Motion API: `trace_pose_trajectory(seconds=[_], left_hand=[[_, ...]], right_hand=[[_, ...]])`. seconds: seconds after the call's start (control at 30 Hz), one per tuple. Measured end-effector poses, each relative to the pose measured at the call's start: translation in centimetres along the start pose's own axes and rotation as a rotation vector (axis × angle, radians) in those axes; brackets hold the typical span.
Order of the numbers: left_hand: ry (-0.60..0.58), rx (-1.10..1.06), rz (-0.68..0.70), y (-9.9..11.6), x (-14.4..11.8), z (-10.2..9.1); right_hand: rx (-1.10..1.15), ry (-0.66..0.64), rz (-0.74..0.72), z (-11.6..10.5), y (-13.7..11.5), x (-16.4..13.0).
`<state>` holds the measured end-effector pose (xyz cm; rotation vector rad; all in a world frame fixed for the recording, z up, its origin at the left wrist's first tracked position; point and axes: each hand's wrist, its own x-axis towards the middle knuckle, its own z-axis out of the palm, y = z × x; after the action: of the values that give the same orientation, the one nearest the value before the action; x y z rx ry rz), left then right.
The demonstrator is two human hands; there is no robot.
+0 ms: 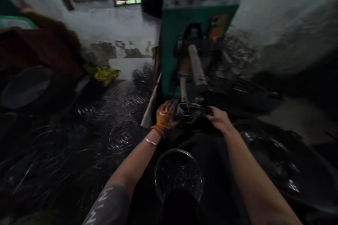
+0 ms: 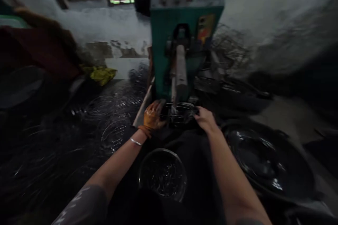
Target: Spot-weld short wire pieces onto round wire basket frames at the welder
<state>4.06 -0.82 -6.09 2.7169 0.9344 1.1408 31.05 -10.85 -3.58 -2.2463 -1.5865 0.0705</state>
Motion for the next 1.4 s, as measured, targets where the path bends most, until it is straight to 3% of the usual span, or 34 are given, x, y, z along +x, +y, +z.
trace_pose_trajectory(seconds=[0.13, 0.33, 0.53, 0.67, 0.77, 1.03, 1.17, 1.4], left_hand=[[-0.002, 0.101, -0.006, 0.8, 1.1, 0.2], [-0.115, 0.199, -0.082, 2.3, 2.7, 0.0], [-0.211, 0.227, -0.159, 2.4, 3.4, 0.0], [-0.211, 0.162, -0.178, 1.4, 2.9, 0.2], [-0.188, 0.048, -0.265, 0.1, 2.1, 0.3], [-0.193, -0.091, -0.476, -3.3, 1.1, 0.6], [-0.155, -0.118, -0.467, -4.5, 0.7, 1.4], [-0.165, -0.156, -0.475, -5.1, 0.3, 2.5]], right_hand=[[0.047, -0.081, 0.013, 0.6, -0.2, 1.1], [0.020, -0.052, -0.118, 0.9, 0.5, 2.2], [0.004, 0.003, -0.123, 1.0, 0.9, 2.0], [0.009, 0.045, -0.139, 0.1, -0.2, 1.2], [-0.046, 0.081, -0.207, -0.9, -2.0, 0.7], [-0.193, -0.007, -0.301, -2.9, -7.5, 1.0], [-0.240, -0.029, -0.374, -2.7, -8.2, 1.3], [-0.236, -0.032, -0.375, -1.9, -7.9, 1.3]])
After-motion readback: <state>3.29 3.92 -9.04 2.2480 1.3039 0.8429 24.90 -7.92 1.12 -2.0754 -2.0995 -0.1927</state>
